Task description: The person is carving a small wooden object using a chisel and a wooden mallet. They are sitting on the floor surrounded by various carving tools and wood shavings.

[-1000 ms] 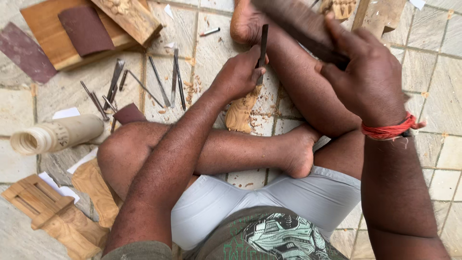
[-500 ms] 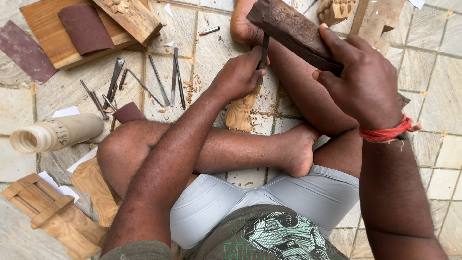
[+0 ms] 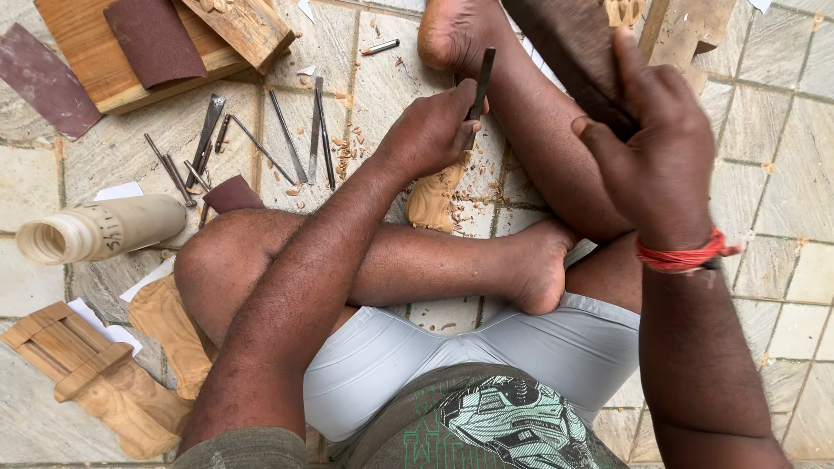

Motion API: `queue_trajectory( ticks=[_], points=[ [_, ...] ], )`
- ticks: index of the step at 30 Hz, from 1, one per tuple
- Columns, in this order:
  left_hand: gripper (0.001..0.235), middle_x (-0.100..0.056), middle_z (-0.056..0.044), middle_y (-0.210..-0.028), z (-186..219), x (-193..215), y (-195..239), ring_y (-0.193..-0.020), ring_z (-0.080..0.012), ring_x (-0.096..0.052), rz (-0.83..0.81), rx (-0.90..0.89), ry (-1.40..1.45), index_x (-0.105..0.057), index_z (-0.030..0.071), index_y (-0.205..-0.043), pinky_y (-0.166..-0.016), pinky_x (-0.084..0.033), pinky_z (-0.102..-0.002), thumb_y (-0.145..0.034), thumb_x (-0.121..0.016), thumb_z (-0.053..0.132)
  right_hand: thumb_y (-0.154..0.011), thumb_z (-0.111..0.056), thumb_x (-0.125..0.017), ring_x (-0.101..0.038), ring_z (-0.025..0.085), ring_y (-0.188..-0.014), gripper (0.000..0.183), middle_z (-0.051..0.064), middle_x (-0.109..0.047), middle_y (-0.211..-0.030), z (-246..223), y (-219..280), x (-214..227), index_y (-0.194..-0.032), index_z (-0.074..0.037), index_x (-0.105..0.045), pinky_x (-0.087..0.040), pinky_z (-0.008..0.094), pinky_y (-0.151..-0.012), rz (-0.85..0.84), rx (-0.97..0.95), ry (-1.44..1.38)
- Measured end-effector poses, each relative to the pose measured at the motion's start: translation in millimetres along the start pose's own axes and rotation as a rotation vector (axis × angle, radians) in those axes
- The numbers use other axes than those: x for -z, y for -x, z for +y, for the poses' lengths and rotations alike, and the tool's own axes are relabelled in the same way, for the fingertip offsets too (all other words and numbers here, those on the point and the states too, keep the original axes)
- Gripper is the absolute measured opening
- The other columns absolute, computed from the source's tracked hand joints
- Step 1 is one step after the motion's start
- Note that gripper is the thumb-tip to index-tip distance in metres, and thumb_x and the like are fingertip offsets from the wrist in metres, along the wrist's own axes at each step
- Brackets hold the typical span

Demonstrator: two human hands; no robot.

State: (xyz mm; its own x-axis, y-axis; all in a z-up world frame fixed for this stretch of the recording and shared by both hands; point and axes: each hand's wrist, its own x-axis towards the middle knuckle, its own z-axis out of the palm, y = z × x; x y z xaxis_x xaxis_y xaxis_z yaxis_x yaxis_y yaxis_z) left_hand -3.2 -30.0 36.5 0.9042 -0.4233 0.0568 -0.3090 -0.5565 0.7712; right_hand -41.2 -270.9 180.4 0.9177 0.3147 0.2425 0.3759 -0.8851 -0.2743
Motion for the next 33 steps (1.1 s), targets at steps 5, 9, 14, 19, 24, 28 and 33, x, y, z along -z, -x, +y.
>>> queue_trajectory(
  ticks=[5, 9, 14, 19, 24, 28, 33],
  points=[
    [0.025, -0.073, -0.012, -0.101, 3, 2, -2, -0.091, -0.0297, -0.076, -0.04, 0.04, -0.028, -0.051, 0.012, -0.12, -0.08, -0.06, -0.047, -0.103, -0.066, 0.022, -0.089, -0.022, -0.091, -0.072, 0.021, -0.09, 0.076, 0.01, -0.07, -0.111, -5, 1, 1, -0.157, -0.012, -0.058, -0.061, 0.036, -0.076, -0.137, -0.029, 0.087],
    [0.028, -0.072, -0.013, -0.097, 4, -2, 5, -0.085, -0.0274, -0.076, -0.05, -0.007, -0.076, -0.05, 0.008, -0.122, -0.076, -0.061, -0.045, -0.1, -0.064, 0.019, -0.094, -0.018, -0.091, -0.069, 0.023, -0.094, 0.076, 0.013, -0.067, -0.112, -6, 9, 0, -0.159, -0.006, -0.054, -0.061, 0.035, -0.081, 0.002, -0.006, -0.013],
    [0.027, -0.072, -0.012, -0.089, 12, 2, 7, -0.081, -0.0261, -0.075, -0.127, 0.025, -0.181, -0.051, 0.007, -0.121, -0.07, -0.062, -0.043, -0.103, -0.063, 0.022, -0.088, -0.015, -0.089, -0.071, 0.021, -0.091, 0.076, 0.01, -0.07, -0.11, -11, 14, 3, -0.157, -0.01, -0.059, -0.06, 0.035, -0.078, -0.072, -0.015, 0.002],
    [0.028, -0.071, -0.014, -0.085, 12, 1, 10, -0.076, -0.028, -0.074, -0.093, 0.008, -0.202, -0.052, 0.004, -0.118, -0.067, -0.06, -0.045, -0.101, -0.064, 0.022, -0.094, -0.017, -0.087, -0.07, 0.022, -0.094, 0.072, 0.013, -0.067, -0.111, -15, 32, -3, -0.16, -0.007, -0.057, -0.062, 0.033, -0.081, 0.035, -0.066, -0.106],
    [0.022, -0.072, -0.012, -0.09, 10, -3, 15, -0.082, -0.0305, -0.073, -0.048, -0.056, -0.219, -0.056, 0.007, -0.115, -0.069, -0.059, -0.047, -0.102, -0.063, 0.024, -0.09, -0.013, -0.089, -0.072, 0.022, -0.095, 0.071, 0.014, -0.071, -0.115, -19, 52, -12, -0.154, -0.008, -0.061, -0.061, 0.036, -0.077, 0.068, -0.063, -0.045],
    [0.013, -0.072, -0.011, -0.094, 10, -11, 19, -0.083, -0.0285, -0.074, -0.132, 0.018, -0.203, -0.06, 0.011, -0.114, -0.074, -0.06, -0.046, -0.11, -0.053, 0.022, -0.085, -0.008, -0.088, -0.073, 0.026, -0.105, 0.074, 0.016, -0.071, -0.123, -23, 65, -13, -0.153, -0.009, -0.059, -0.062, 0.036, -0.087, 0.126, -0.071, -0.168],
    [0.015, -0.07, -0.013, -0.093, 14, -12, 21, -0.085, -0.0314, -0.072, -0.088, -0.04, -0.31, -0.059, 0.007, -0.109, -0.075, -0.059, -0.048, -0.105, -0.057, 0.021, -0.087, -0.008, -0.088, -0.072, 0.025, -0.102, 0.075, 0.014, -0.069, -0.119, -28, 71, -14, -0.155, -0.006, -0.056, -0.061, 0.035, -0.087, 0.16, -0.106, -0.268]
  ],
)
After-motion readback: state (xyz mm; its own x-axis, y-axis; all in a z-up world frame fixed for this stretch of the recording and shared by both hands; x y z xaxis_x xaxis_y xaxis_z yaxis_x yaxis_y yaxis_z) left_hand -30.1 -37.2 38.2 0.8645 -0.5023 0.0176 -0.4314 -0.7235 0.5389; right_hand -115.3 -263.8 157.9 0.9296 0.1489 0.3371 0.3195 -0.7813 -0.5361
